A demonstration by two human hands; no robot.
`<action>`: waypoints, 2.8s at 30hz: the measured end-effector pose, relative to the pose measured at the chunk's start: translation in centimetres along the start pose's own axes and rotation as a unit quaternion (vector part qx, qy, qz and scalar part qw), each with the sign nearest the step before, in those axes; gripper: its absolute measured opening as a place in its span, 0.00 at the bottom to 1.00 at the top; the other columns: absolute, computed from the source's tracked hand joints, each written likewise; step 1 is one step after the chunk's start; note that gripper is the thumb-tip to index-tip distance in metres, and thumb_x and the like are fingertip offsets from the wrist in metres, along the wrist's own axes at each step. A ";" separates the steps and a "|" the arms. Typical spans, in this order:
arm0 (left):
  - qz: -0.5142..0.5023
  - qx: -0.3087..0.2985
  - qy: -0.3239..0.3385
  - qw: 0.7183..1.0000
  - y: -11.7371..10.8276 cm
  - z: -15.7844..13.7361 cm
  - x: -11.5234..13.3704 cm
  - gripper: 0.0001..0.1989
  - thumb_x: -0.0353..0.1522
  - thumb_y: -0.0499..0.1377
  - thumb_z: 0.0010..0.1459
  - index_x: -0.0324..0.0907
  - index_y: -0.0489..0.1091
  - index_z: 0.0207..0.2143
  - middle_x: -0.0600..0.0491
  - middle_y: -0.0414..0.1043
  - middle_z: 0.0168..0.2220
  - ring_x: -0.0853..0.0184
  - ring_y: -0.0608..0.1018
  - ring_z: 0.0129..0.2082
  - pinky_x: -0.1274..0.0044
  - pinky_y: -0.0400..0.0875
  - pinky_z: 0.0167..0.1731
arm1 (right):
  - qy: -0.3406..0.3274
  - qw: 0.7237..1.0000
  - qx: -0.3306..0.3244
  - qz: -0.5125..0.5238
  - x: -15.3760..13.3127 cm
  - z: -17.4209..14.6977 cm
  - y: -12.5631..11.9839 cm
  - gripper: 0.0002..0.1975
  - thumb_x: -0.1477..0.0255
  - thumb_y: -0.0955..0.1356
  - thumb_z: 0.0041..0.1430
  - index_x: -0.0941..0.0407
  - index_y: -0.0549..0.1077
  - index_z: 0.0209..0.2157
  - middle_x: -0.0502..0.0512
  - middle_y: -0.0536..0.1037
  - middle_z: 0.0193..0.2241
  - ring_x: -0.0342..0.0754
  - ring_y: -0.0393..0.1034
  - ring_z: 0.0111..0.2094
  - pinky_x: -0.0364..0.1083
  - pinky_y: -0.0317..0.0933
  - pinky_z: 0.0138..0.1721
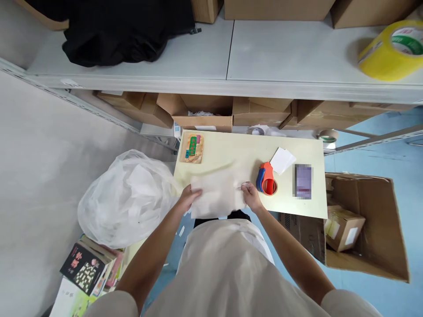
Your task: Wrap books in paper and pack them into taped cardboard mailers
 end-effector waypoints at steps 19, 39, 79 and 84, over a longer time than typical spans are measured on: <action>0.270 0.069 0.291 0.915 1.2 -0.5 1.9 0.22 0.38 0.54 0.57 0.42 0.62 0.54 0.42 0.64 0.57 0.55 0.66 0.57 0.64 0.57 0.56 | 0.073 0.984 0.094 -0.135 1.5 2.0 0.2 0.09 0.66 0.61 0.51 0.55 0.66 0.31 0.49 0.71 0.24 0.42 0.62 0.18 0.42 0.58 0.17; 0.515 -0.073 0.298 0.800 -8.1 14.0 8.2 0.05 0.31 0.55 0.47 0.41 0.71 0.25 0.50 0.73 0.28 0.58 0.74 0.38 0.63 0.59 0.50 | 0.074 0.963 0.159 -0.204 1.1 -0.8 -3.7 0.14 0.64 0.60 0.56 0.59 0.70 0.36 0.60 0.75 0.31 0.44 0.61 0.15 0.48 0.60 0.20; 0.285 0.060 0.231 0.928 -7.4 13.6 -0.6 0.26 0.41 0.51 0.59 0.36 0.59 0.55 0.37 0.59 0.59 0.55 0.58 0.62 0.65 0.54 0.58 | -0.089 0.969 -0.028 -0.229 -1.9 7.8 15.2 0.24 0.65 0.65 0.56 0.57 0.67 0.54 0.64 0.70 0.52 0.56 0.66 0.51 0.56 0.61 0.51; 0.200 0.030 0.043 0.978 -8.8 19.2 -1.3 0.21 0.39 0.55 0.55 0.39 0.64 0.49 0.40 0.70 0.49 0.54 0.71 0.52 0.65 0.63 0.50 | 0.087 0.996 -0.023 0.018 -3.0 12.8 21.3 0.24 0.66 0.70 0.48 0.55 0.68 0.48 0.58 0.75 0.44 0.50 0.70 0.43 0.50 0.65 0.43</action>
Point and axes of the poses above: each hand's wrist, its own z-axis towards the middle knuckle, its own y-axis out of the palm, x = y × z, the point moved 1 cm from there along z, towards the middle knuckle
